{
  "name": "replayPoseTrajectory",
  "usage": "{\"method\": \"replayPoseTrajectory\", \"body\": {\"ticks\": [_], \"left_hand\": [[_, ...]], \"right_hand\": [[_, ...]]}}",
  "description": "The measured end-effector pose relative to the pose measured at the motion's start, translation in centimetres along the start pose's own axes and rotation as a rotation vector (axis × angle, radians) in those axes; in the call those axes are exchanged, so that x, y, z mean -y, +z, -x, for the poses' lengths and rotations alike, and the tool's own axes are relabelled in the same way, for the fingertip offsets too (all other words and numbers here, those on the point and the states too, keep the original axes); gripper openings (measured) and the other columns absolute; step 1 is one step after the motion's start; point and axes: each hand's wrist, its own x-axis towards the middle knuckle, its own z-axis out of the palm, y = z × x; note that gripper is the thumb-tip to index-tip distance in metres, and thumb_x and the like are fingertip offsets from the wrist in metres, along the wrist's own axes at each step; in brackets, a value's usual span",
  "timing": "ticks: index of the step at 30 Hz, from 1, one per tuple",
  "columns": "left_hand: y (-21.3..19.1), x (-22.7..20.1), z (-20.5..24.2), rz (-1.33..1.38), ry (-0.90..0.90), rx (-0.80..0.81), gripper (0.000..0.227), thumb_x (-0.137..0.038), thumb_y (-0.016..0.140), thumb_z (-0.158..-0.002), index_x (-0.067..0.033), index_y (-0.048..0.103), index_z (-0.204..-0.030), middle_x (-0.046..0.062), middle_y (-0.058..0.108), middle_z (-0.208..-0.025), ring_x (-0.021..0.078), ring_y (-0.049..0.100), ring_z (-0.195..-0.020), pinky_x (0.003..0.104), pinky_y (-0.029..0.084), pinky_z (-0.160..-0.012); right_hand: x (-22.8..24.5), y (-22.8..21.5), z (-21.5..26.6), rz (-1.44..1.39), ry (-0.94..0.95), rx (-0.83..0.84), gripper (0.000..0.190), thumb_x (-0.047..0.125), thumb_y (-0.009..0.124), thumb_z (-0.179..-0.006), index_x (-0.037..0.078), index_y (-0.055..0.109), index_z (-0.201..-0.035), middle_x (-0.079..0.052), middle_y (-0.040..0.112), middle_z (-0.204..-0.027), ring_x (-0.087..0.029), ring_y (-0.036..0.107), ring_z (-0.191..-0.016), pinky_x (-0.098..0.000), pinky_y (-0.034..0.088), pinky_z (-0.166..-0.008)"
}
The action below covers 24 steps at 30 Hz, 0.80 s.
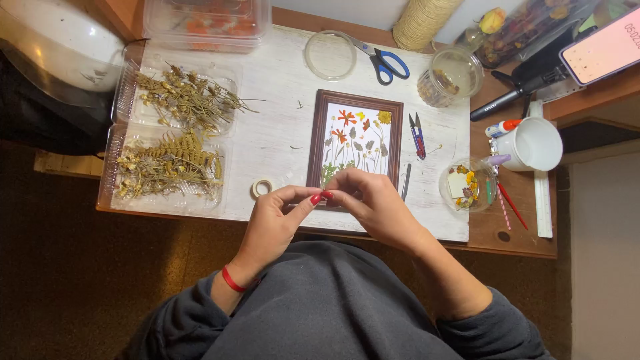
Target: Arranging and gluing dried flowers and plants into a picture frame to create botanical art.
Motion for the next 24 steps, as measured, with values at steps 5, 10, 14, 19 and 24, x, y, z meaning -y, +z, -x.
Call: {"method": "replayPoseTrajectory", "body": {"ticks": [5, 10, 14, 19, 24], "left_hand": [[-0.1, -0.1, -0.3, -0.036, -0.017, 0.004, 0.023, -0.015, 0.069, -0.096, -0.0003, 0.077, -0.112, 0.009, 0.081, -0.100, 0.0102, 0.073, -0.090, 0.024, 0.058, -0.081], [-0.2, 0.3, -0.7, -0.013, 0.007, 0.009, 0.025, -0.015, 0.067, -0.097, 0.0006, 0.076, -0.113, 0.009, 0.081, -0.102, 0.0102, 0.073, -0.093, 0.023, 0.057, -0.084], [-0.2, 0.8, -1.2, 0.001, -0.001, 0.001, 0.025, -0.014, 0.067, -0.097, 0.0012, 0.077, -0.114, 0.010, 0.081, -0.102, 0.0114, 0.072, -0.091, 0.024, 0.057, -0.084], [-0.3, 0.7, -1.8, 0.142, -0.006, -0.014, 0.026, -0.013, 0.066, -0.097, -0.0004, 0.074, -0.118, 0.009, 0.080, -0.109, 0.0107, 0.074, -0.098, 0.025, 0.058, -0.090], [-0.2, 0.5, -2.4, 0.252, -0.155, -0.124, 0.027, -0.016, 0.065, -0.096, -0.0032, 0.077, -0.118, 0.009, 0.081, -0.104, 0.0106, 0.073, -0.092, 0.024, 0.058, -0.082]], "right_hand": [[0.8, -0.2, -0.4, 0.060, -0.002, -0.007, 0.015, 0.015, 0.070, -0.095, 0.001, 0.072, -0.100, -0.005, 0.075, -0.083, -0.009, 0.070, -0.075, -0.0266, 0.058, -0.066], [0.6, -0.2, -0.7, 0.049, -0.008, -0.010, 0.015, 0.015, 0.070, -0.095, 0.001, 0.072, -0.100, -0.005, 0.076, -0.084, -0.009, 0.073, -0.076, -0.0259, 0.060, -0.066], [-0.8, -0.9, -1.2, 0.072, -0.045, -0.053, 0.016, 0.013, 0.070, -0.095, 0.001, 0.071, -0.105, -0.007, 0.077, -0.089, -0.012, 0.074, -0.078, -0.0267, 0.061, -0.069], [-7.7, -5.8, -3.1, 0.377, -0.082, -0.371, 0.017, 0.012, 0.067, -0.100, 0.000, 0.071, -0.111, -0.015, 0.077, -0.100, -0.023, 0.077, -0.087, -0.0338, 0.061, -0.077], [-18.4, -10.3, -6.0, 0.910, 0.311, -0.413, 0.027, 0.015, 0.072, -0.092, -0.008, 0.067, -0.105, -0.029, 0.070, -0.101, -0.047, 0.067, -0.097, -0.0536, 0.054, -0.087]]}}
